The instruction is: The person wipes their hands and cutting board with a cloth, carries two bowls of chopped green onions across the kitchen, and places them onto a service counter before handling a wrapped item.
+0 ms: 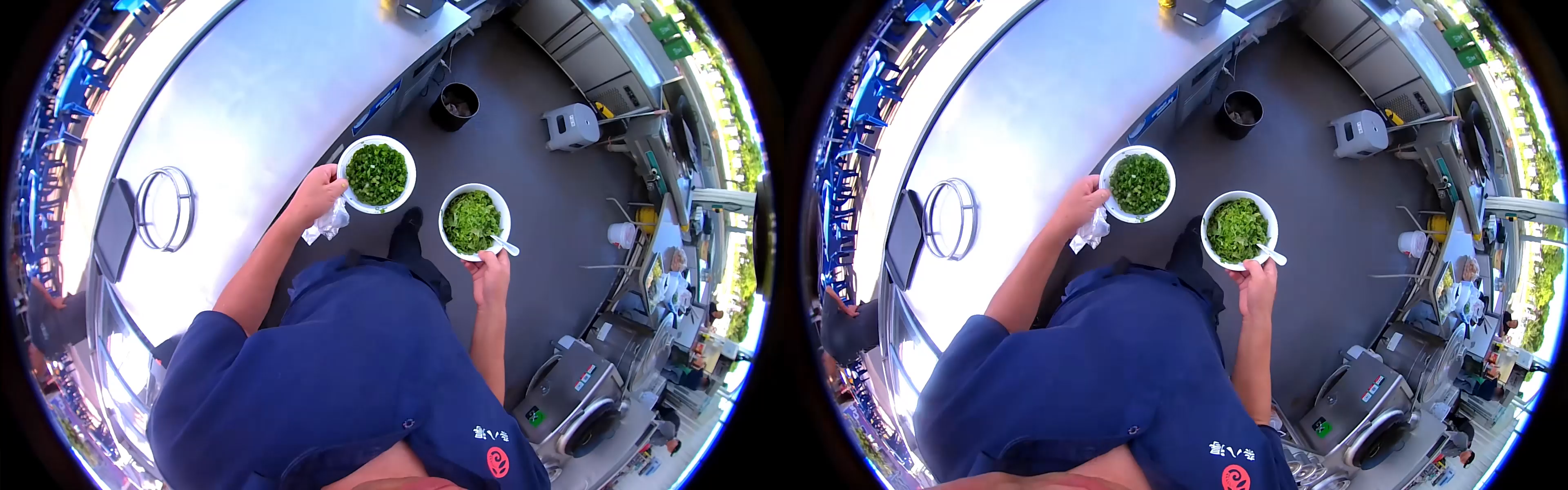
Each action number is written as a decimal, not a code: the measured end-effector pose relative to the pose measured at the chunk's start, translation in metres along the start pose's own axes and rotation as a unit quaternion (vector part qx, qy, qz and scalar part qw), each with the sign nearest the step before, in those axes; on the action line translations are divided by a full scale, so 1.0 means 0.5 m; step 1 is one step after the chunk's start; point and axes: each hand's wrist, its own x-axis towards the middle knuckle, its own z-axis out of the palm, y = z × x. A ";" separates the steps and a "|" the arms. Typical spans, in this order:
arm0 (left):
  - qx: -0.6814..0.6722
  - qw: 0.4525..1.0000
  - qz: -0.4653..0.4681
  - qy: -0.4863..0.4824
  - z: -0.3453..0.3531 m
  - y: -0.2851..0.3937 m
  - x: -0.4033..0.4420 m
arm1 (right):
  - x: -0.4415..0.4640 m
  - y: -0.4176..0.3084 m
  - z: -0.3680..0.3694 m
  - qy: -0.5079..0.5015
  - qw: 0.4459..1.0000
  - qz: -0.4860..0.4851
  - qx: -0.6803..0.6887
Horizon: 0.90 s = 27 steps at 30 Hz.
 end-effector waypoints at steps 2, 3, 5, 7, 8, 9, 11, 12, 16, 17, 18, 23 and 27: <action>-0.034 0.999 -0.024 0.035 0.002 0.003 0.069 | 0.121 -0.051 0.021 -0.028 0.999 0.015 -0.031; -0.061 0.996 -0.041 0.054 -0.003 0.021 0.094 | 0.176 -0.073 0.038 -0.044 0.997 0.020 -0.052; -0.064 0.990 -0.067 0.103 -0.006 0.047 0.157 | 0.286 -0.134 0.092 -0.068 0.995 0.026 -0.067; -0.120 0.976 -0.066 0.170 -0.016 0.011 0.201 | 0.404 -0.168 0.135 -0.113 0.987 0.050 -0.100; -0.158 0.972 -0.048 0.167 -0.021 0.012 0.226 | 0.469 -0.188 0.161 -0.150 0.979 0.069 -0.122; -0.170 0.967 -0.050 0.182 -0.024 0.022 0.250 | 0.527 -0.209 0.198 -0.170 0.971 0.080 -0.149; -0.186 0.957 -0.075 0.209 -0.037 0.041 0.297 | 0.625 -0.234 0.281 -0.178 0.963 0.081 -0.184; -0.190 0.952 -0.078 0.226 -0.037 0.034 0.305 | 0.659 -0.222 0.305 -0.188 0.957 0.090 -0.203; -0.241 0.922 -0.092 0.289 -0.065 0.026 0.473 | 0.848 -0.227 0.461 -0.234 0.935 0.133 -0.230; -0.251 0.919 -0.094 0.290 -0.074 0.032 0.514 | 0.881 -0.230 0.502 -0.234 0.932 0.143 -0.235; -0.250 0.917 -0.098 0.295 -0.085 0.040 0.552 | 0.914 -0.228 0.532 -0.238 0.930 0.147 -0.238; -0.253 0.910 -0.092 0.316 -0.141 0.040 0.727 | 1.060 -0.197 0.659 -0.263 0.910 0.183 -0.263; -0.192 0.896 -0.143 0.373 -0.180 0.075 0.797 | 1.151 -0.175 0.756 -0.283 0.896 0.192 -0.284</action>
